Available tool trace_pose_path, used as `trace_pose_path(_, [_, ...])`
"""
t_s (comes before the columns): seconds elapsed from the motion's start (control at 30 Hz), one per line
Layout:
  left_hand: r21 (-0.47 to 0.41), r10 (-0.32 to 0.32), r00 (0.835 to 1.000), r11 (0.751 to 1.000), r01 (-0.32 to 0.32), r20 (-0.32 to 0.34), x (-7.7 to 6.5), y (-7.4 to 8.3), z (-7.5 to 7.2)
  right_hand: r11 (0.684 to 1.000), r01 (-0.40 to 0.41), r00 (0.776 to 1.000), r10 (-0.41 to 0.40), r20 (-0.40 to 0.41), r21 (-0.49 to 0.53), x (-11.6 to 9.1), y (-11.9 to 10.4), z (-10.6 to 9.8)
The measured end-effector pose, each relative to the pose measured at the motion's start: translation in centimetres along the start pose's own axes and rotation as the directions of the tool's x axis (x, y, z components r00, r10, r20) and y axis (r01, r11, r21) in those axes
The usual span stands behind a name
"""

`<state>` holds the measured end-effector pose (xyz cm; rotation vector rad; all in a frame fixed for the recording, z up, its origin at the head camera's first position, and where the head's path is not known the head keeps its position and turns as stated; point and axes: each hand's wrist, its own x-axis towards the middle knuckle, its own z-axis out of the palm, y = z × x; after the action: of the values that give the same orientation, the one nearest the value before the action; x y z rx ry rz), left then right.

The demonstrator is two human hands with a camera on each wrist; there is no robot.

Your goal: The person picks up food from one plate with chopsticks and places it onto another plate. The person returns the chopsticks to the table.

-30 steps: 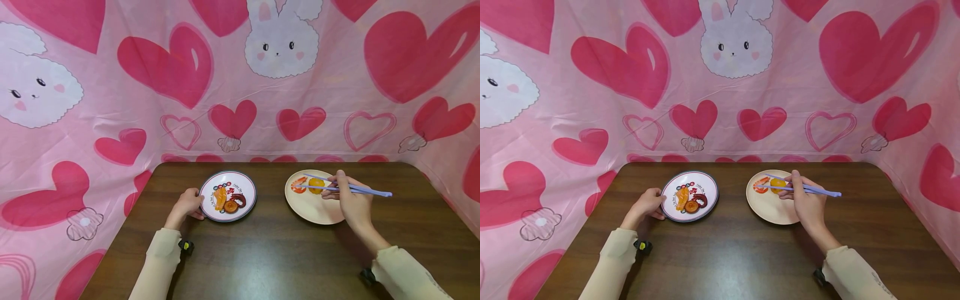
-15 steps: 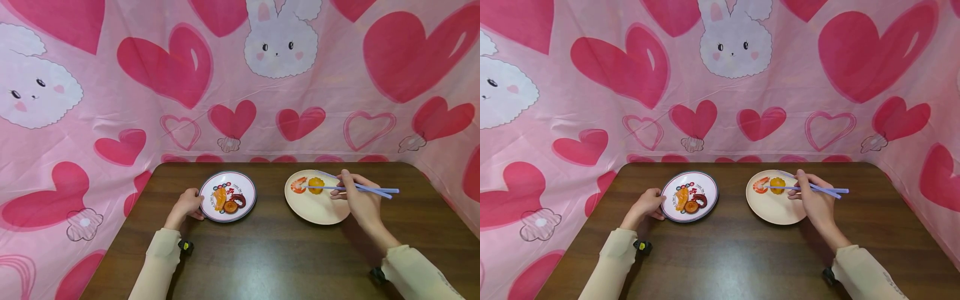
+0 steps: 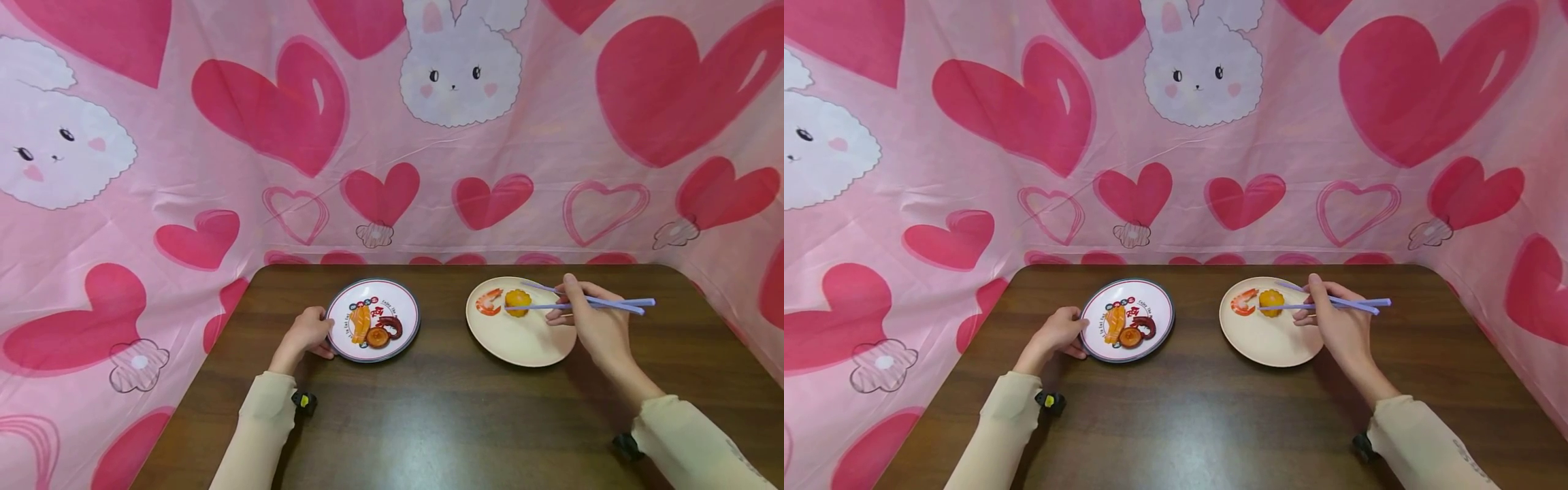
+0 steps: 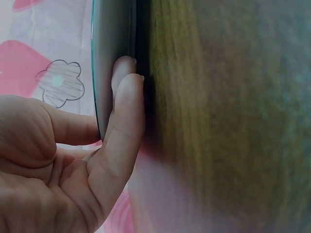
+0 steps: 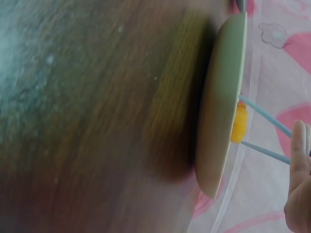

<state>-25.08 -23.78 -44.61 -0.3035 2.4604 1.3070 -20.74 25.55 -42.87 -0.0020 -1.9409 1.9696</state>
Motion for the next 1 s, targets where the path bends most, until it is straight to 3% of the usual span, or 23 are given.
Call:
trace_pose_path(0.3, [-0.001,0.003,1.0,1.0,-0.003,0.002,-0.04,-0.01,0.01,0.996,-0.056,0.998,0.055,-0.019,-0.068,0.4,0.26,-0.05])
trace_pose_path(0.63, [-0.006,0.011,1.0,1.0,-0.011,0.002,-0.12,0.09,-0.01,0.986,-0.128,0.992,0.129,0.0,0.104,1.01,0.84,-0.34])
trace_pose_path(1.0, [-0.011,0.014,1.0,1.0,-0.014,0.002,-0.11,0.13,0.0,0.99,-0.117,0.993,0.118,-0.012,0.08,1.03,0.95,-0.29])
